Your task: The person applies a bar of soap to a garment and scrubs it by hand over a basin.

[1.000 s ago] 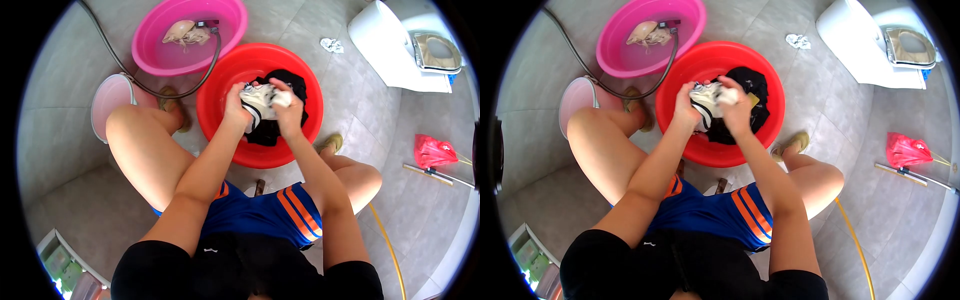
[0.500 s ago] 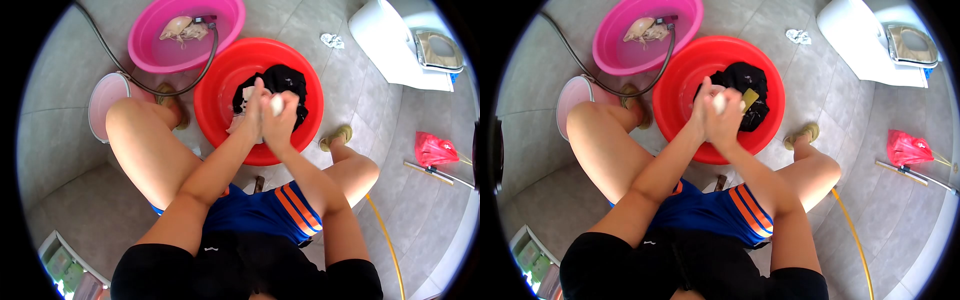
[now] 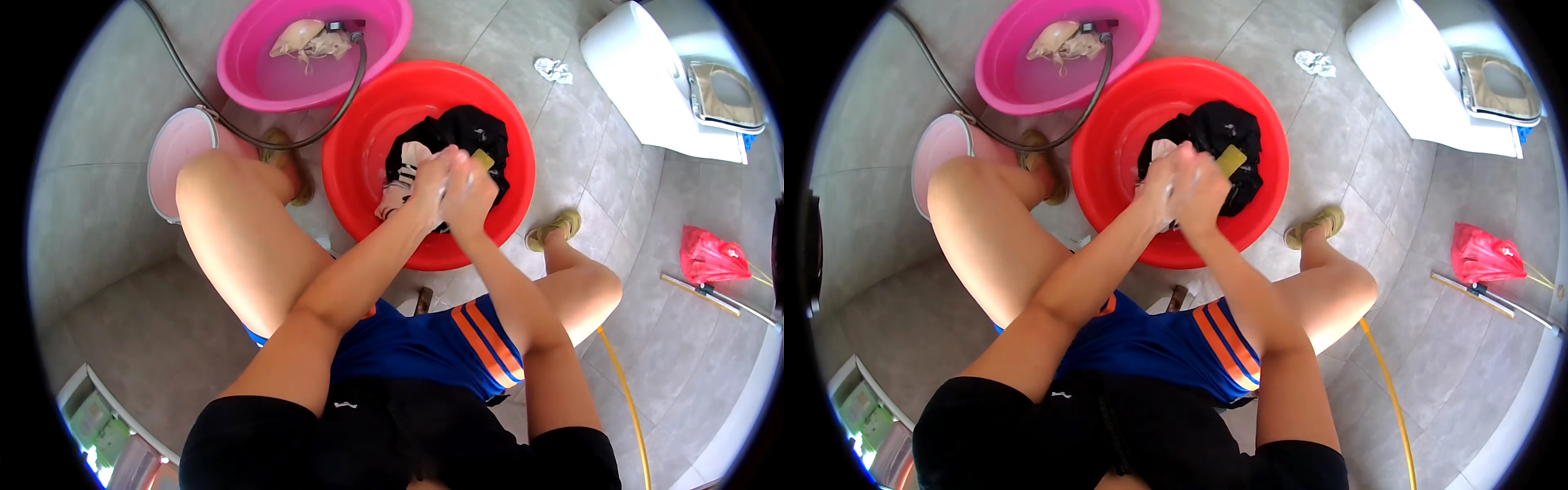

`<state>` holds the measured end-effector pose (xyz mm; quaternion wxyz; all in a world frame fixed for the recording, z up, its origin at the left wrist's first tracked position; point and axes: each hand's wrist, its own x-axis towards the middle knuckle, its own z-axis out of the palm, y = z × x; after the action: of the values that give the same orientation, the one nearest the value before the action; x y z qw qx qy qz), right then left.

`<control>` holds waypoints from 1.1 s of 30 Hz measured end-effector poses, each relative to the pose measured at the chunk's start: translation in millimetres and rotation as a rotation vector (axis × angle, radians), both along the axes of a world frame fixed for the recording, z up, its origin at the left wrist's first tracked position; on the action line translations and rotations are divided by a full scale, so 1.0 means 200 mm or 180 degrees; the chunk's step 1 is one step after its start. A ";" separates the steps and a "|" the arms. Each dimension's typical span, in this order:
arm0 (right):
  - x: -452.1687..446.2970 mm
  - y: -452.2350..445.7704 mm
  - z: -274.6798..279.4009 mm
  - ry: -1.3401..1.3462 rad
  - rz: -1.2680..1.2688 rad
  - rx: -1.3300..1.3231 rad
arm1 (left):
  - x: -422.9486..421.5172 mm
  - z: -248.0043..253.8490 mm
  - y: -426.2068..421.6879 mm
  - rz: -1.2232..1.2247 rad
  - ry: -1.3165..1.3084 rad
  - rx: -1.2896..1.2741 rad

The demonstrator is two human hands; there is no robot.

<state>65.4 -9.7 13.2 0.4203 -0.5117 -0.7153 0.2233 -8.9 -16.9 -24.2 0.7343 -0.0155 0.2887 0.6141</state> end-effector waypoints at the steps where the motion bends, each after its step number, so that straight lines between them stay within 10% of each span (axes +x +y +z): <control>1: 0.01 0.06 -0.02 0.0153 -0.0324 -0.0141 | 0.06 0.10 0.05 0.0082 -0.0114 -0.0846; 16: 0.14 0.29 -0.09 0.0378 -0.0070 -0.1014 | -0.12 0.29 0.06 -0.0812 0.0281 -0.0147; 21: 0.18 0.33 0.07 0.1613 0.0444 -0.2107 | -0.26 0.23 0.08 -0.2523 0.4026 0.1172; 24: 0.23 0.35 0.08 0.1876 0.0827 -0.2464 | -0.36 0.18 0.09 -0.2677 0.4703 0.1094; 31: 0.27 0.28 -0.10 -0.0366 0.2008 -0.1794 | -0.38 0.20 0.07 -0.0577 0.1106 0.1022; 33: 0.29 0.23 -0.31 0.0192 0.1390 -0.3042 | -0.37 0.18 0.04 -0.0126 -0.0093 0.1009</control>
<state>122.7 37.1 -49.2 0.1041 -0.4787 -0.6112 0.6216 -83.4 -8.6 11.4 0.7437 0.0973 0.1776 0.6371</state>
